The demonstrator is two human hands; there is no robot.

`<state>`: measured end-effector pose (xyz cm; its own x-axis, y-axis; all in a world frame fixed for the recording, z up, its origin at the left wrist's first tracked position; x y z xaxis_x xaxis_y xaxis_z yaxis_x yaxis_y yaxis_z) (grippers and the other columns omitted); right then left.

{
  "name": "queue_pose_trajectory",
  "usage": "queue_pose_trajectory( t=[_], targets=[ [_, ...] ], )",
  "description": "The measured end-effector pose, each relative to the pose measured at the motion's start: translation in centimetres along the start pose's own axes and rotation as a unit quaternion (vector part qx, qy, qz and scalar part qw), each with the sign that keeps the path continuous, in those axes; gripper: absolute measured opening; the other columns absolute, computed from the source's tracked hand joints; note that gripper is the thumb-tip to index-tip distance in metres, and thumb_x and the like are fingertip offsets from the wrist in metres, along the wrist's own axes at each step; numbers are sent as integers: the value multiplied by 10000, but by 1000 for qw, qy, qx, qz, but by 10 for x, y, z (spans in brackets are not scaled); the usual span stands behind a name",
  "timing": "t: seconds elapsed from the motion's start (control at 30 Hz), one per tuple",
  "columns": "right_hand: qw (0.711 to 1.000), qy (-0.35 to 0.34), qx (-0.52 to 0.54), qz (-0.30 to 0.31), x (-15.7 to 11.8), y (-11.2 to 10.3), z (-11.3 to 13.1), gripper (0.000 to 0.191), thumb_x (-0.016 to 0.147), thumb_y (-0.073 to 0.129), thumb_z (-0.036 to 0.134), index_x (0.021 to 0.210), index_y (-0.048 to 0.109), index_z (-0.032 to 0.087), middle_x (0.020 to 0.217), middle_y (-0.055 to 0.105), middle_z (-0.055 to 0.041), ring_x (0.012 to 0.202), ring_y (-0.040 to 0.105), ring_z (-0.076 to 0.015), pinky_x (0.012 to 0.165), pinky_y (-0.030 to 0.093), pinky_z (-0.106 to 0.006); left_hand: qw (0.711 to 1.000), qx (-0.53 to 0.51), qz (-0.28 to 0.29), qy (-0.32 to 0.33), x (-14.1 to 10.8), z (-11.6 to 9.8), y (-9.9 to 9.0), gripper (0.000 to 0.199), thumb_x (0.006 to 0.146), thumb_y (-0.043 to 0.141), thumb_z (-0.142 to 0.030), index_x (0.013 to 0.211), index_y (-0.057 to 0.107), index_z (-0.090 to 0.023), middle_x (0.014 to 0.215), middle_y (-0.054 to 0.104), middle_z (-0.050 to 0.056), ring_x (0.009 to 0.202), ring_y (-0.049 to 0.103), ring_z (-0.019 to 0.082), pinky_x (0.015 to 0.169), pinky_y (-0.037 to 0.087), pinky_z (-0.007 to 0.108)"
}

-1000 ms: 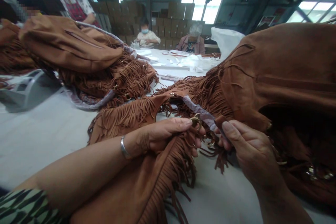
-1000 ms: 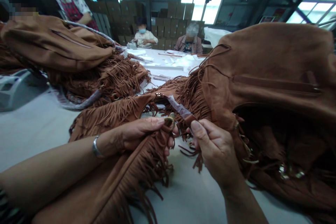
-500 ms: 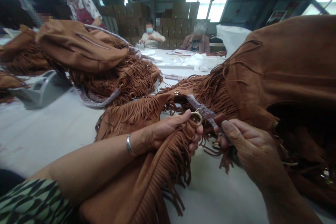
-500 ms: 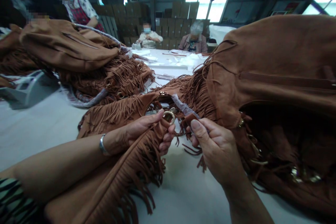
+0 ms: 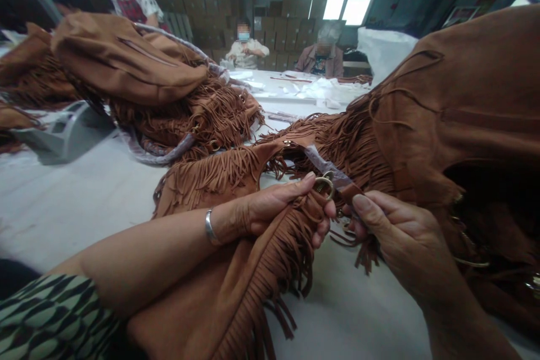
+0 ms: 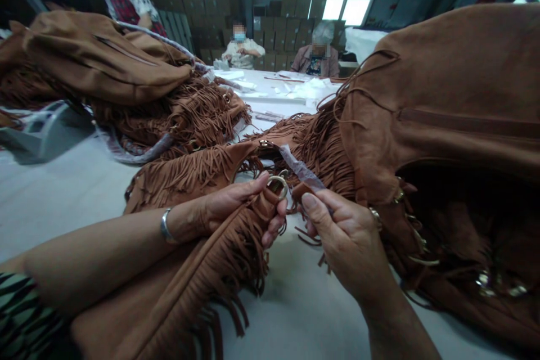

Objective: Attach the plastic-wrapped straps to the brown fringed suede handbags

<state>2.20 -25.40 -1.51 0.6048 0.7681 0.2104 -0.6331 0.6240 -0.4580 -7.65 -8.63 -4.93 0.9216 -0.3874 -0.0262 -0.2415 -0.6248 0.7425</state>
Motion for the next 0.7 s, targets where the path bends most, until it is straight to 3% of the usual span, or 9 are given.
queue_pose_trajectory(
  t=[0.13,0.33,0.5,0.7],
  targets=[
    [996,24,87,-13,1,2,2,314,807,646,457,683,606,171,581,545,8,494,471,-84,417,351,-186,999,31,-12,-13,1,3,3,577,751,615,-664,895,603,-105,745,623,76,641,624,180,622,509,284],
    [973,46,221,53,2,11,8,170,723,760,303,816,671,192,679,641,15,624,610,-112,568,491,-185,996,70,-23,43,-1,4,11,449,776,685,-508,1002,590,-131,776,608,62,699,609,159,606,480,233],
    [967,60,245,37,1,12,3,163,728,757,296,828,679,193,757,672,11,649,603,-93,591,484,-169,994,102,-4,30,-3,3,11,367,800,678,-417,1007,587,-128,809,602,66,680,619,159,652,498,267],
    [970,66,232,19,0,9,-3,179,696,778,302,781,674,182,695,640,14,594,574,-97,529,454,-184,997,76,-14,21,-3,5,12,372,767,710,-375,1020,588,-132,815,611,62,707,617,165,695,504,292]
  ],
)
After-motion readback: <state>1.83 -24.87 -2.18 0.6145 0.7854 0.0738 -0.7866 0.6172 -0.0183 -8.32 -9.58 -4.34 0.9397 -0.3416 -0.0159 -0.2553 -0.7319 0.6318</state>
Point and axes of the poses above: each hand's wrist, its own x-axis towards the middle knuckle, its own y-axis out of the palm, z = x × y, the point moved 1 cm from there along x, towards the middle knuckle
